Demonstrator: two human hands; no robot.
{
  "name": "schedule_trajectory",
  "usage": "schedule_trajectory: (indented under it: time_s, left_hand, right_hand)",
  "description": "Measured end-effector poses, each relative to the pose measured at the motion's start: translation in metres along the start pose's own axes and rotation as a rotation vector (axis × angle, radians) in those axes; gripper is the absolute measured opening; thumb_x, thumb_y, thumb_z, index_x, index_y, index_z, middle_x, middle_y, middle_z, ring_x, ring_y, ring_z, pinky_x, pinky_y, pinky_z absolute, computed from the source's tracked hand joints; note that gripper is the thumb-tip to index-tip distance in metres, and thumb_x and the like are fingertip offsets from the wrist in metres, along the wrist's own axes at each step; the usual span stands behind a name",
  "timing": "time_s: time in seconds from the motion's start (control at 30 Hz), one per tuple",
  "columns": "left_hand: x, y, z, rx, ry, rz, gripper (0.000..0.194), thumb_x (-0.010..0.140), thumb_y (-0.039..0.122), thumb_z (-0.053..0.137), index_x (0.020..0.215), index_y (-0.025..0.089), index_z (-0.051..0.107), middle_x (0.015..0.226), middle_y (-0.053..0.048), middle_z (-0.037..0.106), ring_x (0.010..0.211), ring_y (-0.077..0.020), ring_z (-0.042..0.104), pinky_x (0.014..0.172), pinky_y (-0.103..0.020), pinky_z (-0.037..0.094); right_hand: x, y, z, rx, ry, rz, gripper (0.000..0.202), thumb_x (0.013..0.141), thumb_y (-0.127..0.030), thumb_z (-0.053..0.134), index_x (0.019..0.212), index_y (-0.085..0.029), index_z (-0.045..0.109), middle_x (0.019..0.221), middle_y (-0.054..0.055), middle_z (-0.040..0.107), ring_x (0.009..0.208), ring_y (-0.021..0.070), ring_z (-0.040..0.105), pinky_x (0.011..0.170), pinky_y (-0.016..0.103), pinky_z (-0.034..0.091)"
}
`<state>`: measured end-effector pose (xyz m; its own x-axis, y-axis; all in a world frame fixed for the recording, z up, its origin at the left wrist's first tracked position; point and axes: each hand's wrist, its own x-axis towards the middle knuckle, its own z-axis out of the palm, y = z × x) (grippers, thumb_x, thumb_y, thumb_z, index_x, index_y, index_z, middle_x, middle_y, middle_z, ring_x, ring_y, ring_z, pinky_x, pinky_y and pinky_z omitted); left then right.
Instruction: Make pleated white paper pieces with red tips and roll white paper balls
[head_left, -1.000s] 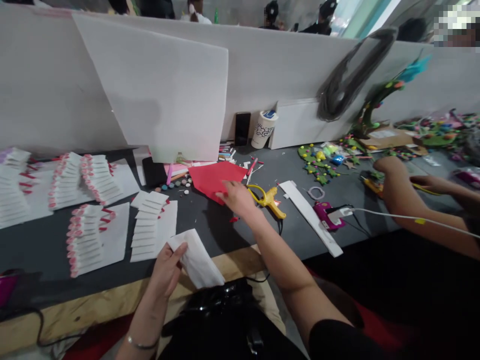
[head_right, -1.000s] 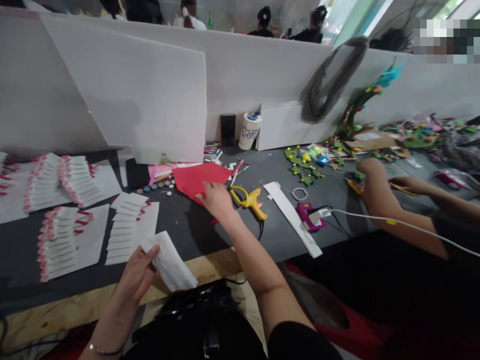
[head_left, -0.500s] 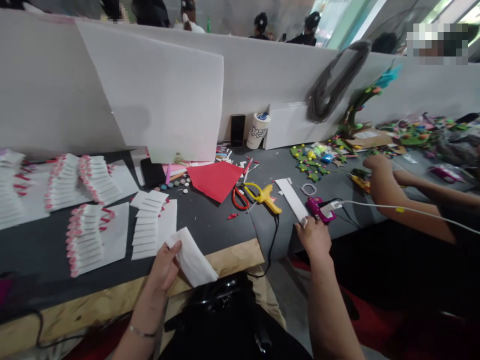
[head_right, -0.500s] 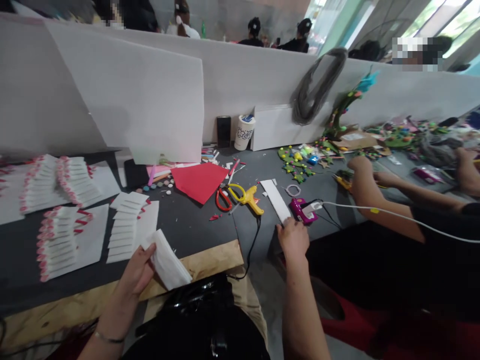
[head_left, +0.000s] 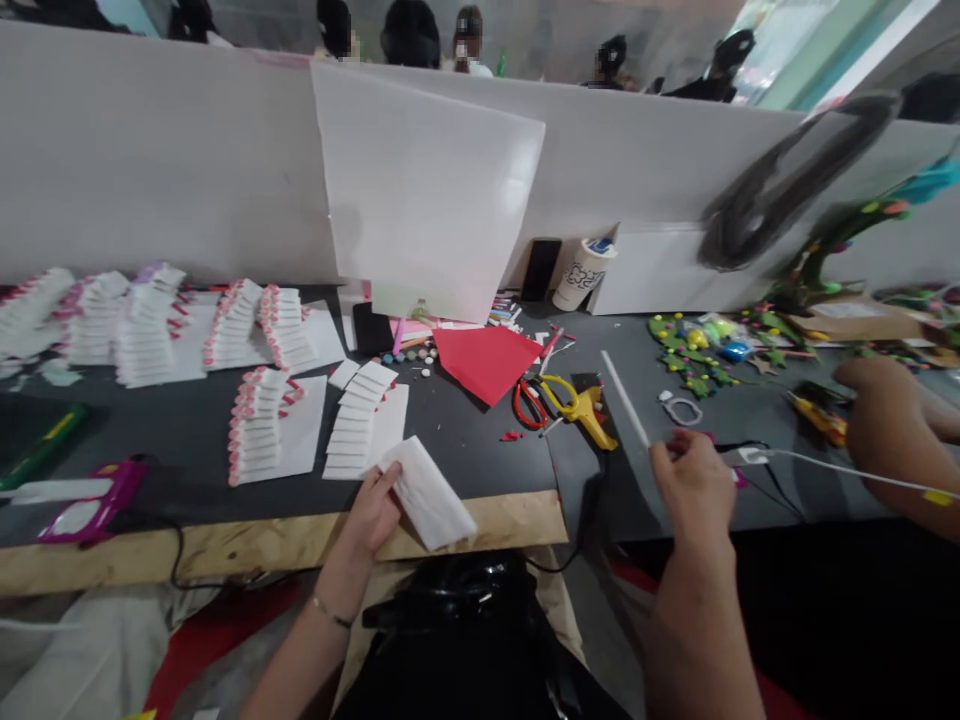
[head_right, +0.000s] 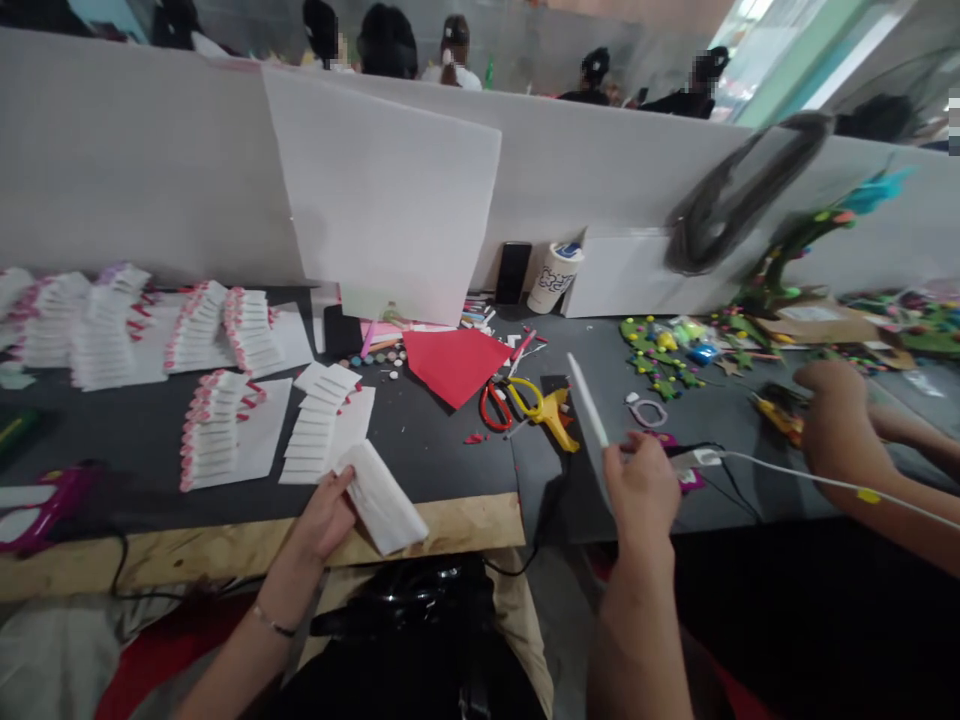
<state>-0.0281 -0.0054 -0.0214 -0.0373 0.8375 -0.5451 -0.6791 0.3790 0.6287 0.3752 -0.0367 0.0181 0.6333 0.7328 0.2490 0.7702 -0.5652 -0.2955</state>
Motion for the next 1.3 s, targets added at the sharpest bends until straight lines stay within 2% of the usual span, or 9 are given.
schedule_trajectory:
  time_s: [0.2,0.3,0.4,0.6,0.77,0.9,0.97,1.13,1.3]
  left_hand:
    - [0.0,-0.004,-0.004,-0.014,-0.04,0.026,0.023,0.071,0.017,0.08,0.093,0.014,0.072,0.099,-0.007,0.077,0.097,-0.0181,0.071,0.092,-0.026,0.053]
    - [0.002,-0.004,-0.005,0.003,-0.034,0.013,0.023,0.071,0.017,0.081,0.092,0.014,0.072,0.098,-0.006,0.078,0.095,-0.0182,0.071,0.09,-0.026,0.055]
    - [0.003,-0.003,-0.003,0.009,-0.021,-0.007,0.02,0.072,0.015,0.08,0.091,0.014,0.072,0.098,-0.007,0.078,0.094,-0.0181,0.072,0.089,-0.025,0.056]
    - [0.0,0.002,0.006,-0.032,0.031,-0.026,0.017,0.083,0.019,0.07,0.1,0.017,0.072,0.113,-0.008,0.076,0.113,-0.0206,0.067,0.095,-0.027,0.055]
    - [-0.006,-0.003,0.023,-0.074,-0.074,-0.142,0.022,0.092,0.03,0.061,0.105,0.017,0.072,0.122,-0.01,0.072,0.129,-0.0237,0.057,0.103,-0.032,0.052]
    - [0.001,-0.015,0.046,-0.119,-0.185,-0.154,0.032,0.092,0.035,0.061,0.115,0.015,0.069,0.132,-0.011,0.067,0.138,-0.0255,0.048,0.113,-0.036,0.043]
    - [0.011,-0.018,0.058,-0.153,-0.239,-0.156,0.038,0.094,0.036,0.057,0.125,0.015,0.064,0.135,-0.011,0.065,0.14,-0.025,0.045,0.117,-0.039,0.037]
    - [0.044,-0.012,0.088,-0.205,-0.261,-0.143,0.045,0.103,0.036,0.03,0.131,0.017,0.06,0.136,-0.008,0.064,0.139,-0.021,0.046,0.12,-0.041,0.032]
    - [0.071,-0.018,0.103,-0.22,-0.223,0.001,0.048,0.102,0.039,0.031,0.141,0.018,0.05,0.146,-0.012,0.054,0.138,-0.0225,0.048,0.116,-0.041,0.034]
  right_hand:
    - [0.033,-0.029,0.01,-0.136,-0.02,-0.149,0.045,0.091,-0.04,0.046,0.121,-0.01,0.06,0.107,0.022,0.068,0.101,0.0349,0.063,0.084,0.044,0.047]
    - [0.027,-0.02,0.036,-0.245,-0.18,-0.147,0.057,0.09,-0.052,0.051,0.129,-0.009,0.056,0.11,0.024,0.067,0.099,0.0354,0.063,0.079,0.043,0.048]
    - [0.019,-0.002,0.055,-0.282,-0.225,-0.118,0.053,0.093,-0.044,0.049,0.129,-0.006,0.055,0.102,0.023,0.068,0.093,0.033,0.065,0.074,0.04,0.047]
    - [0.04,0.016,0.043,-0.231,-0.191,-0.172,0.042,0.09,-0.041,0.057,0.118,-0.011,0.065,0.094,0.016,0.069,0.089,0.0306,0.063,0.075,0.036,0.046]
    - [0.087,-0.06,0.029,-0.091,-0.085,-0.532,0.046,0.089,-0.042,0.058,0.127,-0.016,0.06,0.102,0.015,0.066,0.096,0.0289,0.059,0.083,0.037,0.045]
    - [0.103,-0.149,0.03,-0.043,-0.049,-0.645,0.051,0.091,-0.038,0.055,0.135,-0.012,0.052,0.122,0.022,0.06,0.109,0.0348,0.055,0.087,0.042,0.043]
    - [0.095,-0.174,0.029,-0.033,-0.052,-0.671,0.051,0.092,-0.039,0.052,0.133,-0.01,0.05,0.124,0.024,0.059,0.11,0.0357,0.055,0.087,0.042,0.043]
    - [0.046,-0.166,0.034,-0.255,-0.359,-0.651,0.037,0.093,-0.046,0.052,0.112,-0.015,0.057,0.101,0.016,0.068,0.089,0.0289,0.064,0.073,0.035,0.045]
    - [0.022,-0.142,0.055,-0.326,-0.417,-0.723,0.022,0.09,-0.023,0.056,0.11,-0.013,0.056,0.102,0.016,0.069,0.096,0.0263,0.064,0.078,0.032,0.043]
